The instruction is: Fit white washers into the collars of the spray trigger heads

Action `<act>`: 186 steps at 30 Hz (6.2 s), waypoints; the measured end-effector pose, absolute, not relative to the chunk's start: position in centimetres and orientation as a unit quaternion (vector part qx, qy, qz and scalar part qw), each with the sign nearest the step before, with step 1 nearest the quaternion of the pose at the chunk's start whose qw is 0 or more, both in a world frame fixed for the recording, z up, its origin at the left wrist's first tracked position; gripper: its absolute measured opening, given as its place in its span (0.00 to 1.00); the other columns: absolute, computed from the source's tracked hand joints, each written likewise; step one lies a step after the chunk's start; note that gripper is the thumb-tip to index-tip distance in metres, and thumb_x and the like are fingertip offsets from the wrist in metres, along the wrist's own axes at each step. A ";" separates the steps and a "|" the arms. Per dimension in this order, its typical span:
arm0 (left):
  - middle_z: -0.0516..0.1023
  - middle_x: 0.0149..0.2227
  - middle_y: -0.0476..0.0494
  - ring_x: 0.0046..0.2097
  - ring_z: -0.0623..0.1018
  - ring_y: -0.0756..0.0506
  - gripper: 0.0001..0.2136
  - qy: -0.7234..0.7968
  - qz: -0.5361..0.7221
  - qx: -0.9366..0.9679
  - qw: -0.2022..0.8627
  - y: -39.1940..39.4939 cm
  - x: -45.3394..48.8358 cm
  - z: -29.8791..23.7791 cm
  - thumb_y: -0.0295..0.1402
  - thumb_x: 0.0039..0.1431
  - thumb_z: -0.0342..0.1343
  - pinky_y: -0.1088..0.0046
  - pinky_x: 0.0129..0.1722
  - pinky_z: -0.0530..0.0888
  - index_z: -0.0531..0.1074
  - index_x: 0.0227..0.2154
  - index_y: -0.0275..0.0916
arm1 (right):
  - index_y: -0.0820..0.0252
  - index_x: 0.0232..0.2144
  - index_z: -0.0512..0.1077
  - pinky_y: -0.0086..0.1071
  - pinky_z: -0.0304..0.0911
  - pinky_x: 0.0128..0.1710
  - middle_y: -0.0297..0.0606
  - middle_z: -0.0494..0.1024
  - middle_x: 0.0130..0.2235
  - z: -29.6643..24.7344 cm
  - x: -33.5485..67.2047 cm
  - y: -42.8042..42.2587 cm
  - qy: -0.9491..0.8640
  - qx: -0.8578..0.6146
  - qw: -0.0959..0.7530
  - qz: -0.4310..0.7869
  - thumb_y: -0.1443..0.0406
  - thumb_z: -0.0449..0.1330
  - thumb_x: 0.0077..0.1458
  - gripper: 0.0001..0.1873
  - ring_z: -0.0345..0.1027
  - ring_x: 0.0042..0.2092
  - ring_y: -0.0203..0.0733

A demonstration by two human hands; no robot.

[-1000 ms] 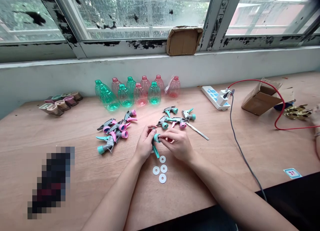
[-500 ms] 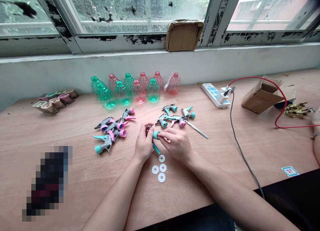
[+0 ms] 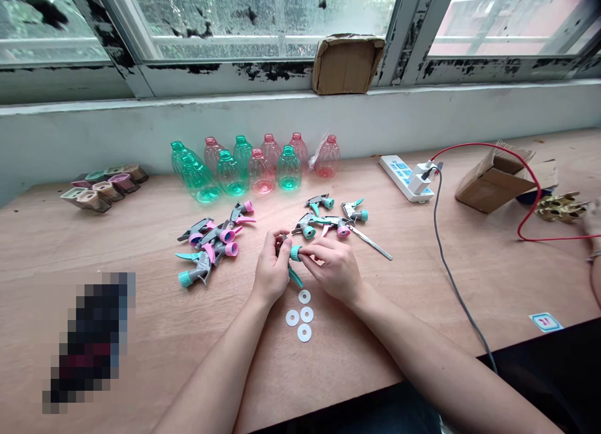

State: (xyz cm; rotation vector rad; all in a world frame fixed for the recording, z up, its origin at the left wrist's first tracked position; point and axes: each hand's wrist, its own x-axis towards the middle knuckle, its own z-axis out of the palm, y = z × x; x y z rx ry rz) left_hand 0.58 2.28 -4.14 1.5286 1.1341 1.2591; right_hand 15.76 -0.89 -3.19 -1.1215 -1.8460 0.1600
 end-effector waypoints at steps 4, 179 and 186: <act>0.70 0.36 0.48 0.35 0.71 0.50 0.10 0.448 0.496 0.621 0.409 2.2 0.5 -4.0 0.38 0.65 0.50 0.76 0.33 0.67 0.67 0.45 0.41 | 0.57 0.34 0.79 0.29 0.66 0.35 0.37 0.80 0.33 -3.3 15.8 -0.9 -0.752 -0.460 0.467 0.071 0.65 0.59 0.61 0.08 0.72 0.34 0.37; 0.80 0.42 0.36 0.46 0.76 0.35 0.14 0.631 0.243 0.736 -0.038 5.7 -6.5 -2.5 0.28 0.60 0.46 0.57 0.48 0.68 0.76 0.42 0.40 | 0.58 0.22 0.73 0.30 0.55 0.28 0.32 0.73 0.22 -3.8 21.1 1.2 -0.770 -0.479 0.391 0.159 0.60 0.58 0.59 0.15 0.62 0.25 0.35; 0.80 0.45 0.41 0.50 0.76 0.40 0.11 0.526 0.428 0.734 0.041 4.8 -5.7 -1.4 0.31 0.62 0.50 0.60 0.53 0.69 0.75 0.42 0.43 | 0.58 0.26 0.74 0.29 0.57 0.30 0.32 0.75 0.24 -3.7 21.3 0.8 -0.790 -0.457 0.374 0.167 0.62 0.59 0.57 0.10 0.64 0.26 0.35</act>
